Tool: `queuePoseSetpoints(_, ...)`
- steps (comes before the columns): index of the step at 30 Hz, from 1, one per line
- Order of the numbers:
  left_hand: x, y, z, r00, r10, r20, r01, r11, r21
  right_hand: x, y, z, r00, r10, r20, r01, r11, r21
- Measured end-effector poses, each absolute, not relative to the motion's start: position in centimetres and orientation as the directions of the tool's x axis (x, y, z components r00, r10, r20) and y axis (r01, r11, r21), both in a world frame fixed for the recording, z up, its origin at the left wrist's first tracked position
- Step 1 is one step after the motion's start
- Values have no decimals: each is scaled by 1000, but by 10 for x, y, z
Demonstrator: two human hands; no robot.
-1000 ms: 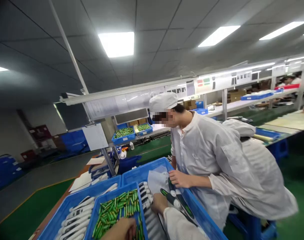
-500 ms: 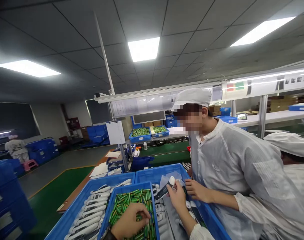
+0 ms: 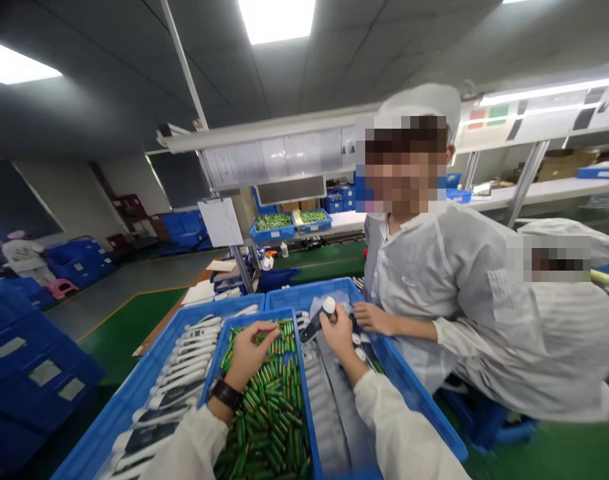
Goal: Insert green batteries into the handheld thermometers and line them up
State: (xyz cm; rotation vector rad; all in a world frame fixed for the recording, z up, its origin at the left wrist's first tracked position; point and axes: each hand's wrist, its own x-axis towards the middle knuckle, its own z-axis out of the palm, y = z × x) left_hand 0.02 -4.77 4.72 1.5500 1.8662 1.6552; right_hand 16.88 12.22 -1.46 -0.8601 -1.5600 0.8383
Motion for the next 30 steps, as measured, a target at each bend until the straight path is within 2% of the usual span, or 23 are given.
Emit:
queuePoseSetpoints(3, 6, -46, 46, -418, 768, 485, 543, -217, 811, 171, 125, -8, -92, 896, 434, 23, 438, -899)
queuePoseSetpoints(6, 12, -45, 45, -376, 788, 488, 530, -250, 811, 168, 124, -5, -194, 908, 370, -117, 354, -928)
queuePoseSetpoints(9, 19, -44, 43, -285, 824, 490, 546, -280, 789, 162, 113, -4, -269, 891, 365, -163, 332, -929)
queuePoseSetpoints(16, 29, -44, 41, -97, 844, 528, 658, -344, 670, 149, 85, -10, -389, 850, 354, -186, 304, -934)
queuePoseSetpoints(27, 29, -48, 55, 4, 871, 491, 724, -341, 599, 146, 72, -5, -433, 816, 383, -186, 336, -924)
queuePoseSetpoints(30, 32, -47, 51, 64, 877, 477, 748, -359, 559, 145, 70, -5, -405, 841, 360, -179, 313, -933)
